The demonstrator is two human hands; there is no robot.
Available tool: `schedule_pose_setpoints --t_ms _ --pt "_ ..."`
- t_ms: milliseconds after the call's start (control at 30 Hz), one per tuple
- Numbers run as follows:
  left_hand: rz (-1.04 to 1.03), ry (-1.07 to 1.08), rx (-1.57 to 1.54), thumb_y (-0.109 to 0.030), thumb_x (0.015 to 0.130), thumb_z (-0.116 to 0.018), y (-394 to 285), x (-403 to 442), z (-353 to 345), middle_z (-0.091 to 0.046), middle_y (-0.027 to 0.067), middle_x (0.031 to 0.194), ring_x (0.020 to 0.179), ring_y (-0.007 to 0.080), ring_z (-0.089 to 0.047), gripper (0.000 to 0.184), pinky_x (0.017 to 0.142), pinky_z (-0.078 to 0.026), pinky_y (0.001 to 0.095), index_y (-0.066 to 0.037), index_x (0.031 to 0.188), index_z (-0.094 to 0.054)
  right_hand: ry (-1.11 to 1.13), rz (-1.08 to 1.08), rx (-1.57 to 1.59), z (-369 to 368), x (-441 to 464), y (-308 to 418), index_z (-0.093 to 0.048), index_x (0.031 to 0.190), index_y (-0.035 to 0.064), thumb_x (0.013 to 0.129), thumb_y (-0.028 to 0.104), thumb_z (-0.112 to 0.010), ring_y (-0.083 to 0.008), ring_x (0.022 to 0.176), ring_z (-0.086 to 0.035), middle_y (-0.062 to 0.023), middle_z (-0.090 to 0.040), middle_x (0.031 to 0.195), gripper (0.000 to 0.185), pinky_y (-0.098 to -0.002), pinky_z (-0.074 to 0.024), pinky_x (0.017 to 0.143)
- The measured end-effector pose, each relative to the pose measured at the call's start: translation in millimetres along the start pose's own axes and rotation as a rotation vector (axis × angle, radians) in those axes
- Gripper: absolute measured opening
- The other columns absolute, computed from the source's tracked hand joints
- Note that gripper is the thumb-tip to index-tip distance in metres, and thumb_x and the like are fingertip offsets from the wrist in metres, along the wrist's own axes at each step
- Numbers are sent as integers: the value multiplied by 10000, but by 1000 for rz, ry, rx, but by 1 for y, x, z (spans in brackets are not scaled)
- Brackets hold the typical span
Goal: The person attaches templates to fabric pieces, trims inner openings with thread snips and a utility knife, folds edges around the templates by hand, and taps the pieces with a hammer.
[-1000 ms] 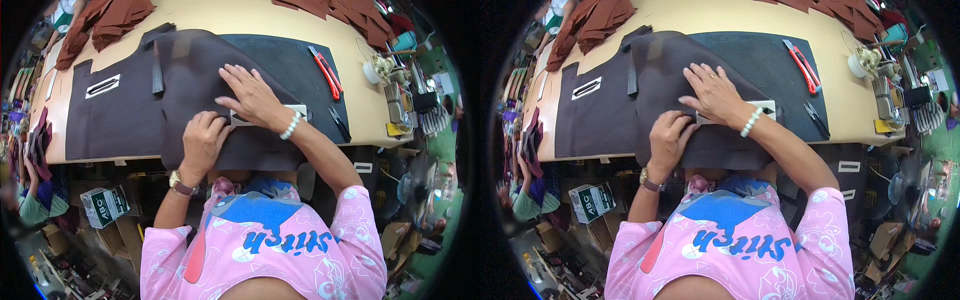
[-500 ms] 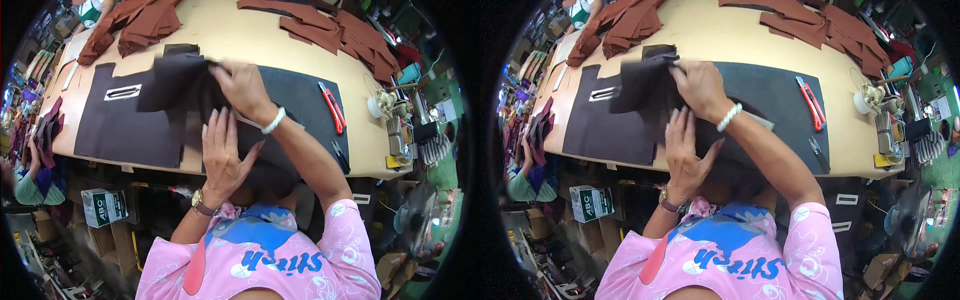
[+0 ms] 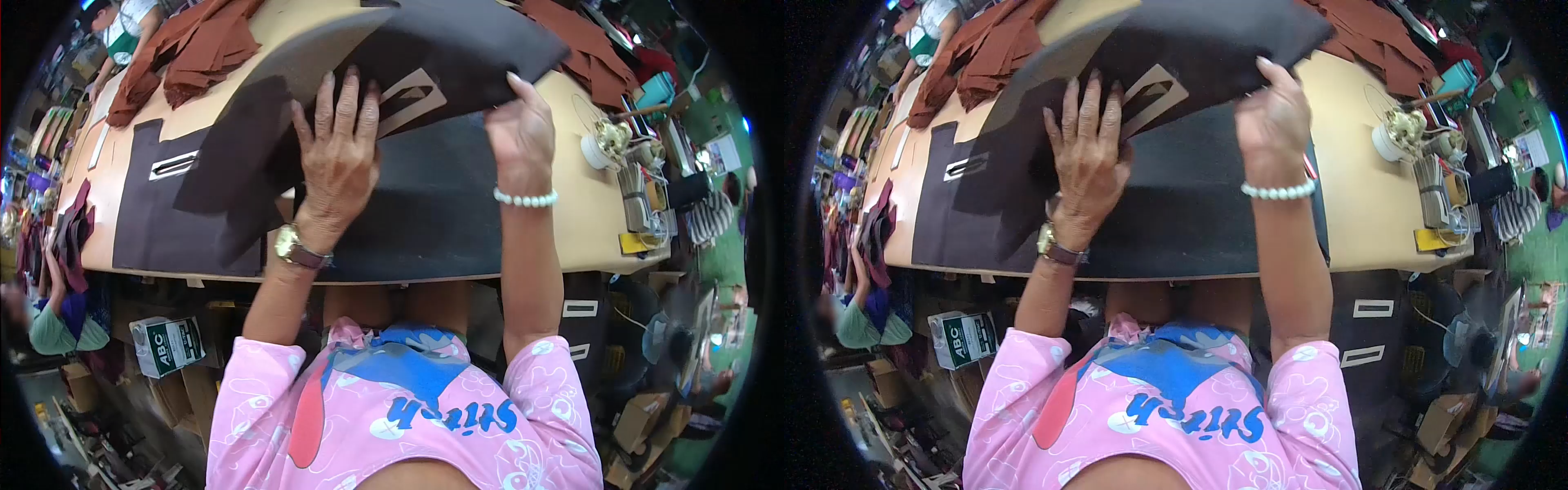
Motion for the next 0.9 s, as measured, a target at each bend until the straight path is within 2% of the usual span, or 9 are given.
schedule_pose_setpoints --t_ms 100,233,333,433,500,567,667,800,900 --pt "-152 87 -86 -25 675 -611 -13 -3 -6 -427 107 1362 1303 270 -348 634 1081 -210 526 -55 1295 -480 -16 226 -197 55 -23 57 -458 1189 -10 787 -80 -569 -227 927 -612 -110 -607 1012 423 -373 -506 836" --pt "-323 211 -186 -35 722 -586 -49 -31 -18 -519 99 1257 1208 249 -456 486 1069 -257 494 -43 1208 -556 -268 392 -738 127 -89 106 -276 1336 -35 790 -79 -584 -222 987 -580 -147 -551 1110 629 -340 -486 862" --pt "-354 294 -271 -76 752 -584 -75 -61 -28 -573 104 1110 1039 235 -545 384 979 -366 437 -34 1133 -598 -455 515 -1492 137 -134 129 -286 1345 -36 789 -31 -609 -290 1059 -541 -201 -525 1165 643 -379 -443 926" --pt "-325 361 -352 -47 719 -585 -88 -73 -37 -541 81 861 815 223 -550 231 789 -430 370 -41 949 -596 -323 900 -2061 82 -155 133 -367 1322 -21 786 25 -631 -348 1100 -500 -234 -511 1190 599 -415 -403 952" --pt "-288 470 -375 -30 689 -594 -91 -78 -44 -505 69 787 751 223 -532 158 724 -427 364 -54 842 -565 -42 715 -1868 54 -148 110 -596 1076 -11 808 40 -616 -309 996 -566 -163 -604 1057 274 -380 -434 883" --pt "-214 434 -444 -26 627 -620 -87 -70 -41 -479 76 745 707 255 -521 183 669 -414 368 -68 758 -498 198 451 -1623 36 -144 69 -648 948 8 814 36 -619 -262 806 -626 -134 -641 894 140 -341 -485 735" --pt "-117 542 -499 -64 617 -651 -80 -64 -44 -514 103 747 712 288 -542 203 657 -424 380 -55 769 -517 426 439 -1647 21 -153 20 -650 921 27 778 99 -653 -293 765 -596 -101 -607 826 160 -366 -475 689" --pt "-53 763 -683 -164 653 -701 -75 -69 -61 -588 144 765 740 325 -587 232 656 -455 403 -17 786 -580 473 159 -1723 58 -150 -15 -646 959 37 754 92 -662 -276 812 -577 -81 -586 888 213 -375 -469 721" --pt "0 968 -826 -255 705 -722 -70 -74 -72 -630 169 801 777 320 -622 306 668 -477 384 15 826 -642 506 224 -1719 58 -156 -14 -645 980 43 744 90 -671 -265 846 -564 -75 -572 924 242 -374 -465 745"
Point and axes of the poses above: each hand's wrist, its own x-axis towards the middle knuckle, its own z-axis out of the back of the hand, y = z × x, the point moved 10 cm from there along x, towards the middle knuckle
